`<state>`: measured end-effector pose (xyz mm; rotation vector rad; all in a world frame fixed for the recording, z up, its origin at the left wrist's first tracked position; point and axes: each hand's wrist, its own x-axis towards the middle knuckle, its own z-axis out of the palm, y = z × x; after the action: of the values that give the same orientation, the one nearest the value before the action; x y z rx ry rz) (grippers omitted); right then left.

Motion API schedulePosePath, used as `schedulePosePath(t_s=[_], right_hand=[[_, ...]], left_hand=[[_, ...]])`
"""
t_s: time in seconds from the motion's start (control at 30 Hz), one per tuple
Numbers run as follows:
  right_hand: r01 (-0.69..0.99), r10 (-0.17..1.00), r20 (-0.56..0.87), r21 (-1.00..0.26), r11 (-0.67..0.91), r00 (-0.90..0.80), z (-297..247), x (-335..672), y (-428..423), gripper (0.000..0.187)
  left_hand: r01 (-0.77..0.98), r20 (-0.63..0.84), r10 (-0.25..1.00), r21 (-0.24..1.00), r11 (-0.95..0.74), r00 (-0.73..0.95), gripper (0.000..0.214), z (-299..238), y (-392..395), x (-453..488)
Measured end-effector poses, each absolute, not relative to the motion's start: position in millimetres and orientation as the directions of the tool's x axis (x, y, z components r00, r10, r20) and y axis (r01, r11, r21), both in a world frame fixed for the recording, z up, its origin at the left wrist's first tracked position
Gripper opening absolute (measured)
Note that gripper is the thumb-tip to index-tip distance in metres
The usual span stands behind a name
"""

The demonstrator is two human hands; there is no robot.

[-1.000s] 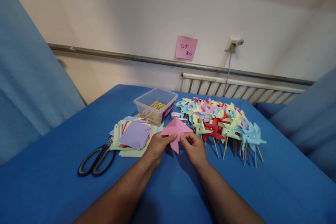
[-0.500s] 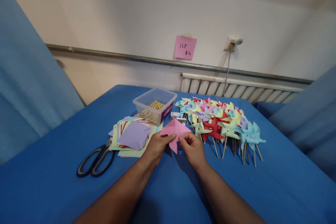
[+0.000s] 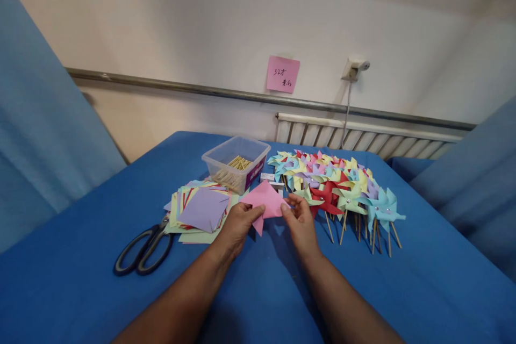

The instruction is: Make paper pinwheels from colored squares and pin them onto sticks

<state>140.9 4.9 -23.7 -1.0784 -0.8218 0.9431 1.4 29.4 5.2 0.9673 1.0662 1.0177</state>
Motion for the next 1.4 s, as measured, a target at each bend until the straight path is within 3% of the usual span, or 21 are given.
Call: schedulePosePath(t_s=[0.13, 0.23, 0.47, 0.6, 0.7, 0.8, 0.93, 1.17, 1.4], right_hand=[[-0.419, 0.973, -0.034, -0.906, 0.065, 0.226, -23, 147, 11, 0.041], [-0.521, 0.994, -0.096, -0.852, -0.056, 0.050, -21, 148, 9, 0.042], [-0.495, 0.989, -0.065, -0.860, -0.122, -0.131, -14, 145, 0, 0.044], [-0.474, 0.992, -0.083, -0.872, -0.119, -0.097, -17, 144, 1, 0.045], [-0.508, 0.995, -0.086, -0.860, -0.048, 0.052, -22, 139, 5, 0.045], [-0.548, 0.966, -0.080, -0.834, 0.070, 0.245, -26, 134, 8, 0.042], [-0.545, 0.927, -0.064, -0.823, 0.160, 0.369, -31, 130, 9, 0.039], [-0.578, 0.941, -0.056, -0.801, 0.156, 0.333, -31, 123, 5, 0.038], [-0.585, 0.950, -0.038, -0.795, 0.159, 0.309, -27, 121, 2, 0.038]], left_hand=[[-0.057, -0.228, 0.958, 0.969, 0.240, 0.173, 0.021, 10, 30, -1], [-0.039, -0.221, 0.936, 0.970, 0.240, 0.275, 0.019, 14, 28, -1], [0.009, -0.142, 0.872, 0.988, 0.156, 0.468, 0.025, 22, 22, 0], [0.027, -0.118, 0.879, 0.993, 0.119, 0.461, 0.023, 17, 25, -1], [-0.010, -0.112, 0.942, 0.993, 0.122, 0.317, 0.023, 9, 28, 1], [-0.166, -0.235, 0.933, 0.944, 0.286, 0.274, 0.025, 1, 26, 6], [-0.327, -0.328, 0.854, 0.820, 0.470, 0.405, 0.026, -4, 15, 16], [-0.470, -0.346, 0.867, 0.735, 0.488, 0.360, 0.031, -8, 10, 25], [-0.463, -0.287, 0.913, 0.793, 0.396, 0.289, 0.030, -6, 10, 25]])
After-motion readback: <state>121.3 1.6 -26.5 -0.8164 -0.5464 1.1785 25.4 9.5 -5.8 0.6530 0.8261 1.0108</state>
